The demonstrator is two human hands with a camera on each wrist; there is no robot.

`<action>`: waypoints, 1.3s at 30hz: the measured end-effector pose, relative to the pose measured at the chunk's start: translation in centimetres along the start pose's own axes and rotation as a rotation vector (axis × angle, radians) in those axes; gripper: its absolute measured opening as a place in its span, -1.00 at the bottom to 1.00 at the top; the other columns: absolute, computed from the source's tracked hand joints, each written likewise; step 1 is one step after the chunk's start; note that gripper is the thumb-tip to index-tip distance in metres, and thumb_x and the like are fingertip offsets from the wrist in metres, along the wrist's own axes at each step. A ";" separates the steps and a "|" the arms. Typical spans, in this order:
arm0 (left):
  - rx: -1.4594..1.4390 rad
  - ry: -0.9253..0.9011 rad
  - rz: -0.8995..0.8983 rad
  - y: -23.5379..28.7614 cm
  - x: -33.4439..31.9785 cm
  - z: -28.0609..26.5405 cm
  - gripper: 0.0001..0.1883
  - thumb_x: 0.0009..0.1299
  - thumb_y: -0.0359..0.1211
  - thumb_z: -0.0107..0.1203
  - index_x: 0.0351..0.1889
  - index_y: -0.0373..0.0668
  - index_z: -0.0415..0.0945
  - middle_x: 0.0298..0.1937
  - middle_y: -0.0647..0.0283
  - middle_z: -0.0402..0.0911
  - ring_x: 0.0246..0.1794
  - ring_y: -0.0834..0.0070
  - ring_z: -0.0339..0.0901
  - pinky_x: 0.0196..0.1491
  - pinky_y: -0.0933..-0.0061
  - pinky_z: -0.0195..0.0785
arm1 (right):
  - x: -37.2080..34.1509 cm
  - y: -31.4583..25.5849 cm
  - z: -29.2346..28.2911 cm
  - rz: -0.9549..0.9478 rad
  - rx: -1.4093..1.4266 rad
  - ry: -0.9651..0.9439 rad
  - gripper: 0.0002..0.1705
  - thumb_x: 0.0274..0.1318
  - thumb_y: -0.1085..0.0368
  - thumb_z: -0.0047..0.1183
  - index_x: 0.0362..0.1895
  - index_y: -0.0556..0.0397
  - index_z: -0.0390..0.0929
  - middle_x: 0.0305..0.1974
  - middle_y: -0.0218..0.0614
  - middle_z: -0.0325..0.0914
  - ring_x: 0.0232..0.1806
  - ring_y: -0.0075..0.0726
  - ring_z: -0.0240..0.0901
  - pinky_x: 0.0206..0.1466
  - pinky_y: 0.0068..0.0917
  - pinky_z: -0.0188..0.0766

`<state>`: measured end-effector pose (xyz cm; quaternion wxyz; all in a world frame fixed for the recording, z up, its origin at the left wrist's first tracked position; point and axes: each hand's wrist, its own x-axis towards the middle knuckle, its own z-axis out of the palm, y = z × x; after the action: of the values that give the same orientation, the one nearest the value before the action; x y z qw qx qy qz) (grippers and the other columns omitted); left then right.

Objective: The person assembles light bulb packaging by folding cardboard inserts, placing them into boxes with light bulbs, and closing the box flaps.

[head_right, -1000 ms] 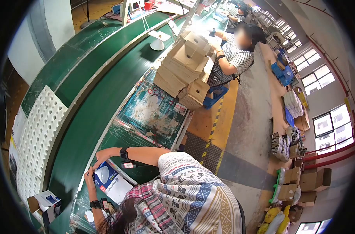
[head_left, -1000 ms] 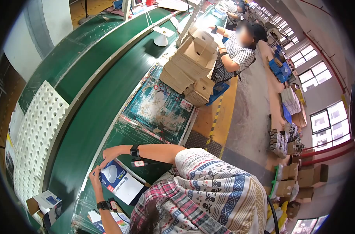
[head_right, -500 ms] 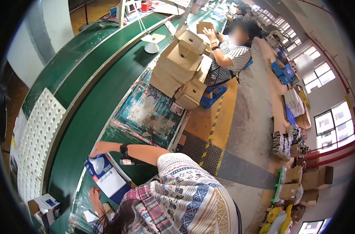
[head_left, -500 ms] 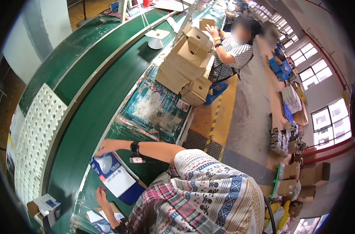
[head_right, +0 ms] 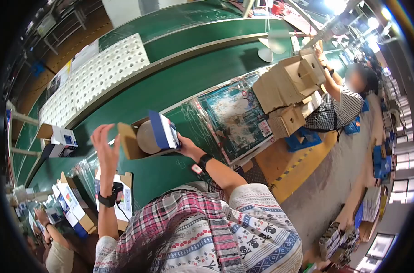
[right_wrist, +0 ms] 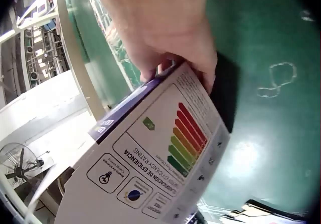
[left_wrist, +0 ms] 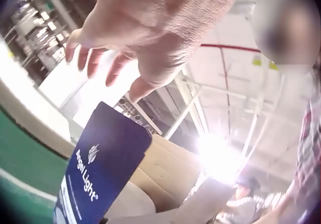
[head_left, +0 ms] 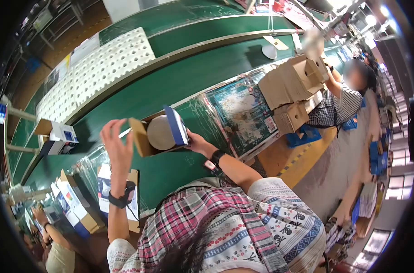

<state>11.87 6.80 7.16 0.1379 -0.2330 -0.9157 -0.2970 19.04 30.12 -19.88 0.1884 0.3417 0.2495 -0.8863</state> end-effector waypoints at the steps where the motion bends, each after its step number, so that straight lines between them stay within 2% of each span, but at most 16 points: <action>1: -0.015 -0.072 0.030 1.3 -0.1 0.2 -0.76 0.30 -0.37 -0.04 -0.10 -0.19 0.47 -0.17 0.14 0.48 -0.08 0.22 0.39 0.11 0.22 0.17 | -1.6 0.6 0.5 -0.022 0.039 -0.056 -0.56 0.30 -0.09 -0.23 -0.02 -0.08 0.46 -0.08 -0.45 0.51 -0.06 -0.40 0.41 0.09 -0.23 0.31; 6: 0.373 -0.596 0.243 5.4 -1.2 3.7 -0.84 0.14 -0.50 -0.08 -0.37 -0.24 0.52 -0.31 0.09 0.51 -0.22 0.13 0.41 -0.20 0.21 0.24 | -1.6 2.7 -0.7 -0.265 -0.322 -0.038 -0.57 0.29 -0.06 -0.20 -0.15 -0.01 0.52 -0.34 -0.42 0.57 -0.37 -0.45 0.49 -0.21 -0.43 0.45; 9: 0.312 -0.543 0.361 7.2 -1.8 4.7 -0.87 0.14 -0.47 -0.04 -0.38 -0.22 0.51 -0.33 0.12 0.55 -0.14 0.22 0.44 -0.17 0.07 0.27 | -0.4 3.9 -2.4 -0.377 -0.813 0.192 -0.56 0.31 -0.04 -0.24 -0.17 0.01 0.54 -0.40 -0.40 0.55 -0.47 -0.47 0.49 -0.34 -0.44 0.46; 10: 0.340 -0.760 0.223 6.3 -1.6 6.4 -0.78 0.18 -0.42 -0.02 -0.21 -0.25 0.45 -0.17 0.07 0.51 -0.02 0.16 0.44 -0.09 -0.06 0.27 | 0.0 4.4 -2.9 -0.481 -0.989 0.245 -0.61 0.27 0.03 -0.15 -0.19 0.08 0.53 -0.43 -0.34 0.54 -0.45 -0.36 0.49 -0.30 -0.37 0.46; 13: 0.227 -0.884 0.075 2.0 -2.8 10.7 -0.61 0.24 -0.36 -0.01 0.03 -0.28 0.30 0.06 -0.01 0.38 0.11 0.08 0.38 0.04 -0.08 0.26 | -3.6 4.0 -0.2 -0.724 -1.452 0.276 -0.68 0.17 0.13 -0.03 -0.17 0.11 0.52 -0.41 -0.29 0.51 -0.29 -0.23 0.48 -0.21 -0.39 0.45; 14: 0.187 -0.848 0.045 -0.3 -4.6 13.5 -0.46 0.24 -0.31 0.02 0.16 -0.28 0.15 0.21 -0.03 0.22 0.18 0.05 0.33 0.12 -0.07 0.22 | -4.8 3.1 0.5 -0.624 -1.546 0.214 -0.62 0.03 0.30 0.07 -0.01 0.07 0.44 -0.13 -0.18 0.44 -0.03 -0.14 0.38 -0.04 -0.39 0.41; 19: 0.006 -0.798 0.108 -2.7 -4.8 15.0 -0.48 0.18 -0.30 0.06 0.10 -0.23 0.23 0.11 -0.04 0.32 0.11 0.05 0.35 0.07 -0.01 0.27 | -10.5 -5.6 7.6 -0.698 -0.967 -0.280 -0.25 -0.12 0.51 0.10 0.24 -0.16 0.22 0.23 -0.26 0.07 0.12 -0.19 0.24 0.17 -0.24 0.26; 25: -0.301 -0.757 0.138 3.3 -4.2 5.2 -0.77 0.23 -0.47 0.00 -0.14 -0.28 0.42 -0.13 -0.02 0.44 -0.04 0.04 0.40 -0.03 0.19 0.31 | -10.0 -12.0 12.1 -0.963 -1.606 -0.839 -0.33 -0.32 0.46 0.27 0.05 -0.09 0.43 0.14 -0.28 0.23 0.13 -0.13 0.22 0.20 -0.25 0.20; 26: -0.375 -0.708 0.155 4.1 -4.3 3.3 -0.78 0.24 -0.47 0.01 -0.14 -0.27 0.43 -0.16 0.00 0.45 -0.07 0.05 0.41 -0.05 0.20 0.31 | -9.0 -12.4 12.2 -0.893 -1.527 -0.928 -0.42 -0.36 0.41 0.32 -0.07 -0.01 0.49 0.09 -0.24 0.31 0.15 -0.11 0.22 0.24 -0.24 0.15; 28: -0.469 -0.553 0.124 4.5 -4.9 -0.2 -0.79 0.26 -0.48 0.03 -0.14 -0.25 0.45 -0.23 0.04 0.48 -0.13 0.07 0.44 -0.09 0.22 0.33 | -7.6 -12.9 12.1 -0.952 -1.678 -0.950 -0.42 -0.38 0.41 0.33 -0.09 0.05 0.47 0.07 -0.19 0.34 0.15 -0.05 0.23 0.24 -0.22 0.17; 30: -0.568 -0.396 -0.019 3.0 -5.9 -3.0 -0.83 0.30 -0.46 0.05 -0.15 -0.22 0.48 -0.26 0.09 0.53 -0.20 0.19 0.51 -0.15 0.34 0.37 | -7.9 -13.9 13.7 -0.627 -1.738 -1.013 -0.54 -0.27 0.52 0.23 -0.14 -0.02 0.52 0.06 -0.25 0.35 0.21 -0.09 0.18 0.30 -0.20 0.11; 32: -0.500 -0.258 -0.161 -0.8 -7.3 -4.6 -0.84 0.31 -0.47 0.05 -0.15 -0.23 0.48 -0.26 0.12 0.55 -0.23 0.25 0.54 -0.18 0.38 0.38 | -8.6 -14.1 16.3 -0.531 -1.767 -0.990 -0.60 -0.29 0.59 0.20 -0.23 0.03 0.53 -0.10 -0.29 0.44 0.02 -0.17 0.36 0.12 -0.28 0.36; 34: -0.495 -0.121 -0.314 -5.6 -9.2 -5.2 -0.83 0.29 -0.48 0.07 -0.15 -0.22 0.49 -0.24 0.12 0.55 -0.23 0.28 0.54 -0.19 0.37 0.39 | -8.8 -13.6 18.3 -0.701 -2.006 -0.886 -0.74 -0.30 0.58 0.22 -0.40 0.03 0.59 -0.28 -0.30 0.50 -0.21 -0.26 0.47 -0.15 -0.37 0.44; 35: -0.524 -0.054 -0.402 -8.4 -10.5 -4.8 -0.82 0.26 -0.47 0.10 -0.16 -0.20 0.50 -0.22 0.11 0.54 -0.20 0.28 0.53 -0.19 0.34 0.39 | -8.1 -13.0 18.6 -0.609 -1.919 -0.887 -0.74 -0.29 0.59 0.22 -0.41 0.04 0.59 -0.28 -0.32 0.50 -0.23 -0.29 0.47 -0.18 -0.39 0.44; 37: -0.350 0.057 -0.528 -15.7 -14.5 -2.4 -0.65 0.20 -0.43 0.20 -0.05 -0.24 0.43 -0.17 0.07 0.52 -0.17 0.22 0.51 -0.13 0.33 0.39 | -6.9 -12.8 19.0 -0.442 -1.752 -0.828 -0.75 -0.27 0.61 0.21 -0.41 0.05 0.59 -0.29 -0.35 0.51 -0.27 -0.34 0.48 -0.26 -0.43 0.45; 39: 0.061 -0.016 -0.572 -22.3 -19.3 -0.7 -0.21 0.00 -0.17 0.39 0.10 -0.39 0.23 0.02 -0.13 0.37 0.03 0.00 0.36 0.07 0.15 0.26 | -6.5 -12.8 22.2 -0.511 -1.733 -0.849 -0.77 -0.15 0.66 0.07 -0.38 0.09 0.59 -0.30 -0.33 0.50 -0.30 -0.41 0.47 -0.24 -0.49 0.47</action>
<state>17.09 -16.18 -10.53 0.0482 0.0367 -0.9538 -0.2943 5.73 28.87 2.92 0.2499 -0.3229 0.7879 -0.4609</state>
